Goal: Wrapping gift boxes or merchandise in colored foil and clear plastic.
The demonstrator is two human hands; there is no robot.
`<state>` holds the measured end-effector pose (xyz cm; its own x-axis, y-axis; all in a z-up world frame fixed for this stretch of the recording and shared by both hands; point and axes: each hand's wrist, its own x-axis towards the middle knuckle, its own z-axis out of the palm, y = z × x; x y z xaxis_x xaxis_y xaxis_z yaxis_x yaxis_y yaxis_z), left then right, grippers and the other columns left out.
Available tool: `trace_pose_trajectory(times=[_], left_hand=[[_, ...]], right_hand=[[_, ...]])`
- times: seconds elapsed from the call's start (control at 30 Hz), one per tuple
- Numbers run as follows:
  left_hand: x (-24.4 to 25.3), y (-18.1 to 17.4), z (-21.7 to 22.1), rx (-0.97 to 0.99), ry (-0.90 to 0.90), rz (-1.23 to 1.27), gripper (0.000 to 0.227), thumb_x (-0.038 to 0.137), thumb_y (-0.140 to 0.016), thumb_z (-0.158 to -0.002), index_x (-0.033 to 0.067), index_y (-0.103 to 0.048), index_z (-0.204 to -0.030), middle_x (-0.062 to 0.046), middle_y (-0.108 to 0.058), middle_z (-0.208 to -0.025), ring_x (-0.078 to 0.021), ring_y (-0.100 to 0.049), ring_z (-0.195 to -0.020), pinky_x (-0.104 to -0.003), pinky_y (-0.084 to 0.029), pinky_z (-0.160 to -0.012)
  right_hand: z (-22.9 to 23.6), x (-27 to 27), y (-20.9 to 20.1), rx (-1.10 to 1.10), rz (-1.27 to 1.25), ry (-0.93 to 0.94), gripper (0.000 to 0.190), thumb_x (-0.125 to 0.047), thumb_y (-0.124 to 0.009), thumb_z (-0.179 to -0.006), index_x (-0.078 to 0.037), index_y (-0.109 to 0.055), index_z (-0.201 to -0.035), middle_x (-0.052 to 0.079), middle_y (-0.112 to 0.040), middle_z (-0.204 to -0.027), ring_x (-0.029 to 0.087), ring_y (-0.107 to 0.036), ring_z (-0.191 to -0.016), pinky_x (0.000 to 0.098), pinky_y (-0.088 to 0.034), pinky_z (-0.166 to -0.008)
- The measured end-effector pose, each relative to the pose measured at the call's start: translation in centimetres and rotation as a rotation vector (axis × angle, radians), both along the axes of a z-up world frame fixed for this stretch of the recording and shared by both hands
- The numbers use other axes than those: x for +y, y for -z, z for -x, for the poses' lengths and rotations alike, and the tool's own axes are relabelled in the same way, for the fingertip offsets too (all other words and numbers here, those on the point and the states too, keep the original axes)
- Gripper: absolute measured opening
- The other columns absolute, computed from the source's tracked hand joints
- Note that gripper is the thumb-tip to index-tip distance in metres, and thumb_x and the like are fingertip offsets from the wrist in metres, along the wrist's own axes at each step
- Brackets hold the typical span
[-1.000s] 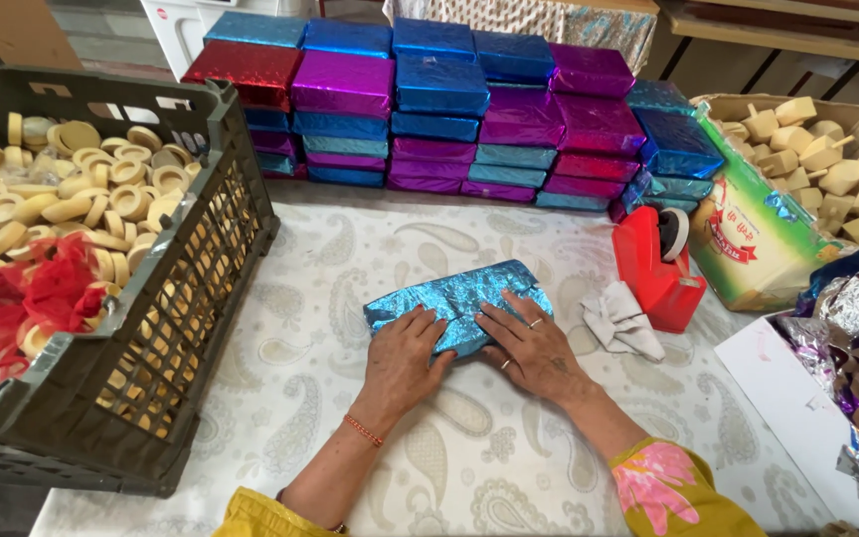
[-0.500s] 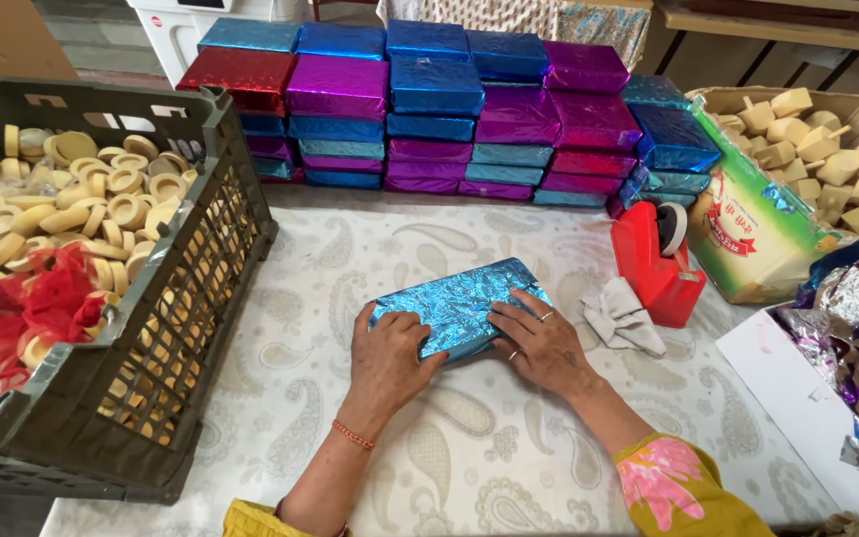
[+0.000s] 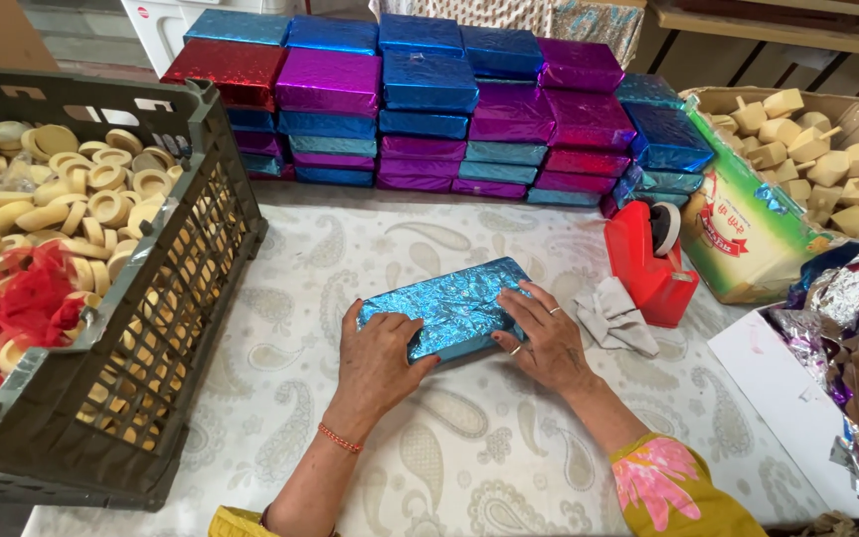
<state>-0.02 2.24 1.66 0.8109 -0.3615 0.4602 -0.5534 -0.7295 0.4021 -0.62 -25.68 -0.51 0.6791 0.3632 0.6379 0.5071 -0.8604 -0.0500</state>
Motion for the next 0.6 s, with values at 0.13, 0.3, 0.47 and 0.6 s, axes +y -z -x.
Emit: trace_pose_trajectory(times=[0.13, 0.3, 0.47, 0.6], left_hand=[[0.0, -0.1, 0.0, 0.033, -0.004, -0.062, 0.047, 0.037, -0.087, -0.068, 0.0099, -0.079, -0.106, -0.005, -0.073, -0.108, -0.0223, -0.062, -0.113, -0.057, -0.021, -0.116], [-0.1, -0.4, 0.1, -0.012, -0.022, -0.075, 0.043, 0.037, -0.087, -0.067, 0.0119, -0.080, -0.101, -0.005, -0.072, -0.111, -0.0227, -0.059, -0.119, -0.058, -0.021, -0.114], [-0.1, 0.0, -0.1, 0.028, -0.032, -0.087, 0.044, 0.038, -0.087, -0.069, 0.0119, -0.080, -0.103, -0.003, -0.074, -0.109, -0.0205, -0.062, -0.114, -0.057, -0.021, -0.117], [-0.1, -0.1, 0.0, 0.044, -0.033, -0.080, 0.043, 0.038, -0.087, -0.068, 0.0123, -0.080, -0.102, -0.004, -0.075, -0.108, -0.0208, -0.065, -0.110, -0.056, -0.021, -0.118]], right_hand=[[-0.2, 0.3, -0.4, 0.012, 0.016, -0.034, 0.070, -0.049, -0.068, -0.090, -0.002, -0.056, -0.141, 0.013, -0.056, -0.148, 0.035, -0.043, -0.144, 0.0459, -0.042, -0.114], [-0.7, 0.1, 0.4, 0.138, 0.099, -0.008, 0.084, -0.052, -0.072, -0.079, -0.002, -0.052, -0.143, 0.015, -0.052, -0.147, 0.040, -0.033, -0.143, 0.0572, -0.027, -0.114], [-0.7, -0.2, 0.8, 0.126, 0.094, 0.053, 0.075, -0.046, -0.078, -0.077, -0.008, -0.058, -0.139, 0.008, -0.062, -0.138, 0.033, -0.038, -0.145, 0.0519, -0.031, -0.118], [-0.6, -0.1, 0.5, 0.114, 0.084, 0.072, 0.073, -0.046, -0.079, -0.074, -0.009, -0.062, -0.134, 0.007, -0.066, -0.130, 0.033, -0.040, -0.143, 0.0496, -0.033, -0.116]])
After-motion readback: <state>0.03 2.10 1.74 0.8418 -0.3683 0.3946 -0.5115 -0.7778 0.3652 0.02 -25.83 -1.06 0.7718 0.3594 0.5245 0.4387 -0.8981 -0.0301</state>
